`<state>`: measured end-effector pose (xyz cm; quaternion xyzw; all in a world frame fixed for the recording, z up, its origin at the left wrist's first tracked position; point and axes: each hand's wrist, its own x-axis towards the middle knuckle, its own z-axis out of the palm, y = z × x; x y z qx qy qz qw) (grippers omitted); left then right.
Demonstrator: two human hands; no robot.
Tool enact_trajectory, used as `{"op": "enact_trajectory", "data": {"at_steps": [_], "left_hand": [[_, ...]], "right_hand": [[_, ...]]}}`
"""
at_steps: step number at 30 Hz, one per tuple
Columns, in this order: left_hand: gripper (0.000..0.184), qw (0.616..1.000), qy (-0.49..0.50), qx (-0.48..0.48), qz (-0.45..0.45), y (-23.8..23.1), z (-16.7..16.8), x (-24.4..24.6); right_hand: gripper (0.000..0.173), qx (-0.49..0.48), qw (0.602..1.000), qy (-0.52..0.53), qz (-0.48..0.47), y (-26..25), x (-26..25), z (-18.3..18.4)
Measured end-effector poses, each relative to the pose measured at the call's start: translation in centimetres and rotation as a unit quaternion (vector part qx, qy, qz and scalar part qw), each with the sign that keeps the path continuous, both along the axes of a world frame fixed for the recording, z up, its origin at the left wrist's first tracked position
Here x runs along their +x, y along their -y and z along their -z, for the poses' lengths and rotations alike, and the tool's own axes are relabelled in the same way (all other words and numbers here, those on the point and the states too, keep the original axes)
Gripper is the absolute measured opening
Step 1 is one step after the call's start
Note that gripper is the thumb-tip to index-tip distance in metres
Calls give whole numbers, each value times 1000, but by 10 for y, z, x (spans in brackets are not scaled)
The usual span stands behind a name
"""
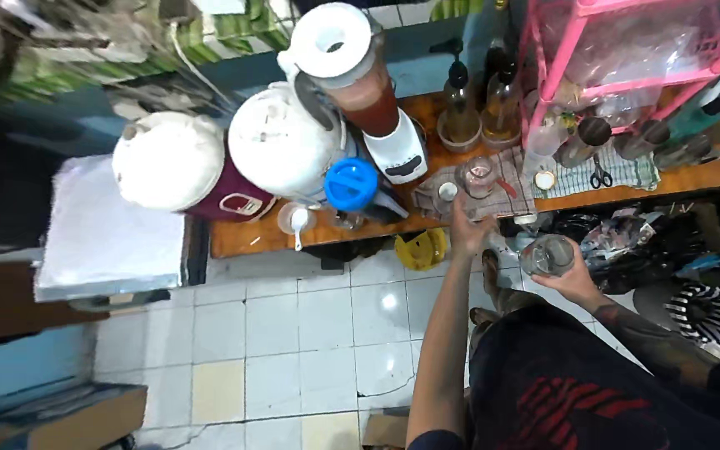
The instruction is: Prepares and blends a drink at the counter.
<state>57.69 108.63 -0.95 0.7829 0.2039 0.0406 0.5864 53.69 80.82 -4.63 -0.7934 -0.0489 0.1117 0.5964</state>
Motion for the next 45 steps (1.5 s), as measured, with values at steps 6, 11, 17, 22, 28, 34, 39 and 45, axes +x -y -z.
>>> {"op": "enact_trajectory", "data": {"at_steps": [6, 11, 17, 22, 28, 34, 39, 45], "left_hand": [[129, 986, -31, 157, 35, -24, 38, 119], [117, 974, -88, 180, 106, -31, 44, 131], [105, 981, -90, 152, 84, -52, 40, 179], [103, 972, -62, 195, 113, -71, 47, 201], [122, 989, -4, 93, 112, -91, 62, 183], [49, 958, 230, 145, 95, -148, -72, 83], [59, 852, 346, 391, 35, -291, -147, 98], [79, 817, 283, 486, 126, -356, -150, 152]], "right_hand": [[120, 0, 999, -38, 31, -23, 53, 19], [115, -35, 997, -69, 23, -51, 93, 24], [113, -24, 998, -60, 4, -98, 137, 39], [115, -11, 1000, -18, 1, -135, 162, 62], [114, -17, 995, -89, 38, -157, 177, 67], [138, -27, 992, -6, 127, -163, 148, 54], [58, -81, 969, 224, 59, -210, 128, -68], [50, -254, 918, 282, -119, -340, 280, -222]]}}
